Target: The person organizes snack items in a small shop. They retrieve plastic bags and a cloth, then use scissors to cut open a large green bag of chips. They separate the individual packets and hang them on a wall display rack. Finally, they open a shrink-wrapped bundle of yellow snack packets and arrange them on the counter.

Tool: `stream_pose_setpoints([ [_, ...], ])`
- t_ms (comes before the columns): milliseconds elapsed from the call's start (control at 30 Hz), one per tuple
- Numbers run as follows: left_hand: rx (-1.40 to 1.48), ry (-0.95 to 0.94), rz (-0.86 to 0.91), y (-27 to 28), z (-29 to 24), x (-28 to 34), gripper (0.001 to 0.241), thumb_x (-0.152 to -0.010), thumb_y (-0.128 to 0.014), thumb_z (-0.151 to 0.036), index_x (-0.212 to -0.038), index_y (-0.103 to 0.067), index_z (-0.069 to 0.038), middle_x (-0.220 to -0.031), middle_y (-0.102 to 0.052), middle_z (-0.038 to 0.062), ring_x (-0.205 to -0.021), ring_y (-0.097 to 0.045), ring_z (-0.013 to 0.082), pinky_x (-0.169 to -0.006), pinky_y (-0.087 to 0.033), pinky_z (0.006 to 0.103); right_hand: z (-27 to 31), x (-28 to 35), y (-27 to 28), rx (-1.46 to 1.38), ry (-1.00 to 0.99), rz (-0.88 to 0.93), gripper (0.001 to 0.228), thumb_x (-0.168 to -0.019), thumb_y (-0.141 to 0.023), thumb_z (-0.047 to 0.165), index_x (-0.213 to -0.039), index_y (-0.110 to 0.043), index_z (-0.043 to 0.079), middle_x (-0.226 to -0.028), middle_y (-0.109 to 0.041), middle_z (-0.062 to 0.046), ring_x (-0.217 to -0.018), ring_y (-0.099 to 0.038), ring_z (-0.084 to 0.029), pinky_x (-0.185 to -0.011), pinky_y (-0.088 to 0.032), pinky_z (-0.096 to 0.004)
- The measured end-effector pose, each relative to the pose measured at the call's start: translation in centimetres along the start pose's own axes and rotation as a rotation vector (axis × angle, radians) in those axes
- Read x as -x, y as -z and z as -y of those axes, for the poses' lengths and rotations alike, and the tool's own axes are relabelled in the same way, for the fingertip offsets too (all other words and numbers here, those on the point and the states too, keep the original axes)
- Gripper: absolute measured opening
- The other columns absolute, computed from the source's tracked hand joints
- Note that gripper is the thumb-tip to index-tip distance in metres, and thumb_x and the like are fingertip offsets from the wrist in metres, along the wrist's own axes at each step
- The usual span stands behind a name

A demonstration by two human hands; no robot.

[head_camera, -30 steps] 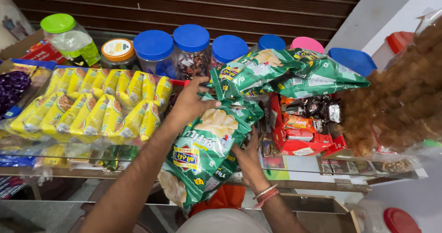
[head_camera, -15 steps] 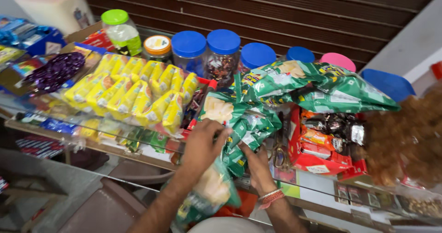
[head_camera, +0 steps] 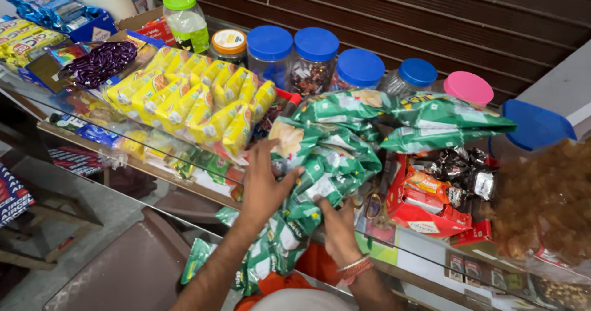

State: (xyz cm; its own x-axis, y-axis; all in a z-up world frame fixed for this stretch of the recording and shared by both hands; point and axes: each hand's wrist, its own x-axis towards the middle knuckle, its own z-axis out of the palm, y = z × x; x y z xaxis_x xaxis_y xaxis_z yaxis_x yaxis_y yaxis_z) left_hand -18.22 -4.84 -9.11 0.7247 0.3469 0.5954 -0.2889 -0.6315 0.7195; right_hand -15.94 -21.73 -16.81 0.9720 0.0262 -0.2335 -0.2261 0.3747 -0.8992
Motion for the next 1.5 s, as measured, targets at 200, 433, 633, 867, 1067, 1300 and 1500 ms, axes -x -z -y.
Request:
stream_pose_setpoints([
  [200,-0.017,0.021,0.090,1.2,-0.1,0.0,0.079,-0.079,-0.088,-0.033,-0.139,-0.050,0.001,-0.131,-0.059,0.022,-0.122,-0.058,0.0392,-0.101,-0.048,0.0460,0.3,2.1,0.7,0.125,0.103,-0.069,0.065,-0.078,-0.076,0.002,-0.133,-0.041,0.003,-0.120,-0.063,-0.015,-0.107,-0.066,-0.024,-0.087,-0.057,-0.036],
  [433,-0.036,0.127,0.000,4.8,-5.4,0.0,0.084,-0.074,-0.092,-0.029,-0.139,-0.050,0.002,-0.127,-0.059,0.019,-0.100,-0.060,0.0292,-0.083,-0.051,0.0374,3.5,4.6,-0.5,0.367,0.451,0.032,0.062,-0.082,-0.081,0.004,-0.131,-0.044,-0.003,-0.123,-0.058,-0.015,-0.111,-0.060,-0.021,-0.093,-0.053,-0.034],
  [633,0.217,0.309,-0.071,8.4,-8.6,-1.8,0.082,-0.074,-0.088,-0.020,-0.142,-0.045,0.000,-0.121,-0.063,0.007,-0.065,-0.052,0.0053,-0.054,-0.047,0.0214,9.9,6.1,-3.7,0.366,0.593,0.212,0.077,-0.083,-0.081,0.017,-0.143,-0.038,-0.002,-0.127,-0.059,-0.016,-0.112,-0.061,-0.022,-0.094,-0.052,-0.034],
  [867,0.510,0.338,-0.270,9.8,-5.7,-5.7,0.072,-0.091,-0.081,-0.018,-0.147,-0.041,0.001,-0.125,-0.053,0.010,-0.084,-0.060,0.0046,-0.068,-0.052,0.0216,16.6,2.5,-10.7,0.637,1.027,0.344,0.074,-0.089,-0.083,0.022,-0.147,-0.046,-0.005,-0.137,-0.056,-0.016,-0.126,-0.058,-0.024,-0.107,-0.048,-0.036],
  [1067,0.764,0.358,-0.391,11.0,0.6,-11.8,0.062,-0.088,-0.079,-0.016,-0.138,-0.044,-0.005,-0.112,-0.064,0.010,-0.083,-0.061,0.0143,-0.066,-0.052,0.0296,17.7,-5.5,-18.5,0.495,0.775,0.609,0.069,-0.088,-0.080,0.025,-0.147,-0.052,0.001,-0.133,-0.067,-0.009,-0.105,-0.064,-0.019,-0.092,-0.052,-0.034],
  [1300,0.876,0.674,-0.305,11.0,9.3,-17.8,0.033,-0.088,-0.071,-0.016,-0.116,-0.058,-0.005,-0.098,-0.066,0.003,-0.080,-0.064,0.0211,-0.069,-0.054,0.0356,15.7,-13.8,-24.6,0.587,0.811,0.700,0.062,-0.089,-0.083,0.027,-0.138,-0.056,0.002,-0.137,-0.064,-0.013,-0.126,-0.061,-0.023,-0.110,-0.050,-0.036],
  [1500,0.846,0.670,-0.236,10.9,11.4,-14.8,0.041,-0.088,-0.071,-0.019,-0.126,-0.059,-0.010,-0.104,-0.064,0.006,-0.089,-0.064,0.0172,-0.073,-0.055,0.0330,14.0,-6.9,-18.2,0.989,1.504,0.679,0.047,-0.092,-0.074,0.017,-0.136,-0.061,0.006,-0.150,-0.055,-0.018,-0.141,-0.052,-0.036,-0.118,-0.042,-0.048],
])
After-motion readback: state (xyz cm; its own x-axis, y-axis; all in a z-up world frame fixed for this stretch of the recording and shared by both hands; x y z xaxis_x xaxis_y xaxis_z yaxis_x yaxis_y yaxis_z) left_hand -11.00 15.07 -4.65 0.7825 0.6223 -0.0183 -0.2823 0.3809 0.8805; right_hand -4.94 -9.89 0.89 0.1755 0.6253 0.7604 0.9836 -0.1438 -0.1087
